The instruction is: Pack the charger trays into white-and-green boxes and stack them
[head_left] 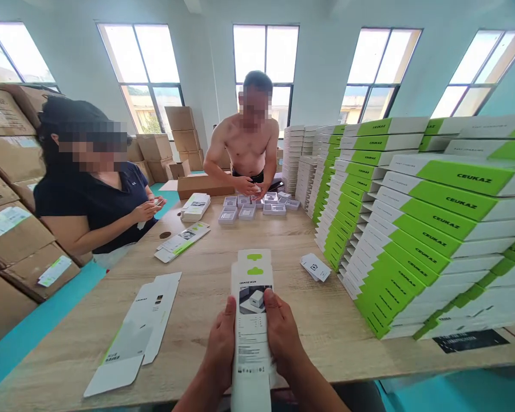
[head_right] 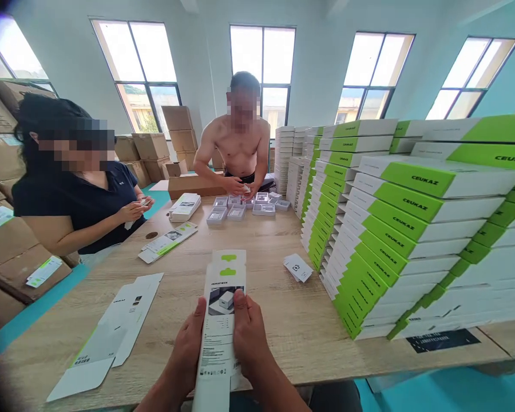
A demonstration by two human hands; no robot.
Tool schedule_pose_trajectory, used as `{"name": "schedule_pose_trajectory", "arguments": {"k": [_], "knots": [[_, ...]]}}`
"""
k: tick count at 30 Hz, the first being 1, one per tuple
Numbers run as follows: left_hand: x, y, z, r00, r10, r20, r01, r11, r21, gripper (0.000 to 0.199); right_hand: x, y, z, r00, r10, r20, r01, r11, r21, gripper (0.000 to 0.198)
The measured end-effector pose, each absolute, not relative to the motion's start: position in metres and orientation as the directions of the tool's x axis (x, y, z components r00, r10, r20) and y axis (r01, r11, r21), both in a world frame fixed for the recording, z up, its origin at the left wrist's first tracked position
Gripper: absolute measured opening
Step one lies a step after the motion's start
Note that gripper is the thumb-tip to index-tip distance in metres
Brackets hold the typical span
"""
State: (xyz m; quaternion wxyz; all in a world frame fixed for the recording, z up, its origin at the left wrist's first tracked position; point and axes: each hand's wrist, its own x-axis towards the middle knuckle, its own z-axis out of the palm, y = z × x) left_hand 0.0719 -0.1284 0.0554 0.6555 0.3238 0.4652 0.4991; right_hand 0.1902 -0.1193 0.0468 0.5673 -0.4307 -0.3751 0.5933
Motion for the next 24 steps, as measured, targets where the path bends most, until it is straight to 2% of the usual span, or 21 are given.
{"name": "schedule_pose_trajectory", "arguments": {"k": [3, 6, 8, 10, 12, 14, 16, 18, 20, 22, 24], "knots": [[0.071, -0.126, 0.053, -0.009, 0.958, -0.288, -0.352, 0.266, 0.897, 0.076, 0.194, -0.121, 0.044, -0.04, 0.989, -0.145, -0.463, -0.146, -0.874, 0.059], [0.055, -0.115, 0.053, -0.099, 0.969, -0.227, -0.302, 0.188, 0.935, 0.079, 0.205, -0.126, 0.037, -0.036, 0.997, -0.067, -0.36, -0.076, -0.93, 0.055], [0.042, -0.108, 0.058, 0.069, 0.972, -0.224, -0.325, 0.235, 0.916, 0.08, 0.212, -0.129, 0.03, -0.011, 1.0, -0.007, -0.24, -0.01, -0.971, 0.056], [0.033, -0.103, 0.066, 0.358, 0.918, -0.17, -0.307, 0.288, 0.907, 0.086, 0.218, -0.129, 0.024, -0.013, 1.0, 0.01, -0.175, 0.007, -0.984, 0.058], [0.03, -0.101, 0.076, 0.536, 0.841, -0.076, -0.238, 0.237, 0.942, 0.099, 0.223, -0.126, 0.024, -0.054, 0.999, 0.007, -0.156, -0.001, -0.988, 0.059], [0.031, -0.099, 0.085, 0.557, 0.831, 0.003, -0.134, 0.086, 0.987, 0.112, 0.23, -0.122, 0.032, -0.046, 0.999, 0.02, -0.132, 0.014, -0.991, 0.058], [0.031, -0.099, 0.092, 0.522, 0.849, 0.077, 0.044, -0.118, 0.992, 0.12, 0.237, -0.121, 0.048, -0.034, 0.999, 0.021, -0.191, 0.014, -0.982, 0.061], [0.031, -0.101, 0.098, 0.528, 0.84, 0.122, 0.305, -0.322, 0.896, 0.123, 0.244, -0.12, 0.067, -0.125, 0.992, -0.001, -0.325, -0.042, -0.945, 0.073], [0.03, -0.104, 0.104, 0.578, 0.806, 0.125, 0.52, -0.482, 0.706, 0.117, 0.248, -0.121, 0.083, -0.275, 0.961, -0.011, -0.424, -0.132, -0.896, 0.076], [0.03, -0.107, 0.108, 0.632, 0.766, 0.117, 0.609, -0.584, 0.537, 0.106, 0.251, -0.121, 0.09, -0.363, 0.932, 0.0, -0.449, -0.175, -0.876, 0.069], [0.031, -0.11, 0.11, 0.664, 0.734, 0.145, 0.62, -0.648, 0.442, 0.099, 0.253, -0.122, 0.09, -0.413, 0.911, 0.023, -0.476, -0.194, -0.858, 0.065]]}}
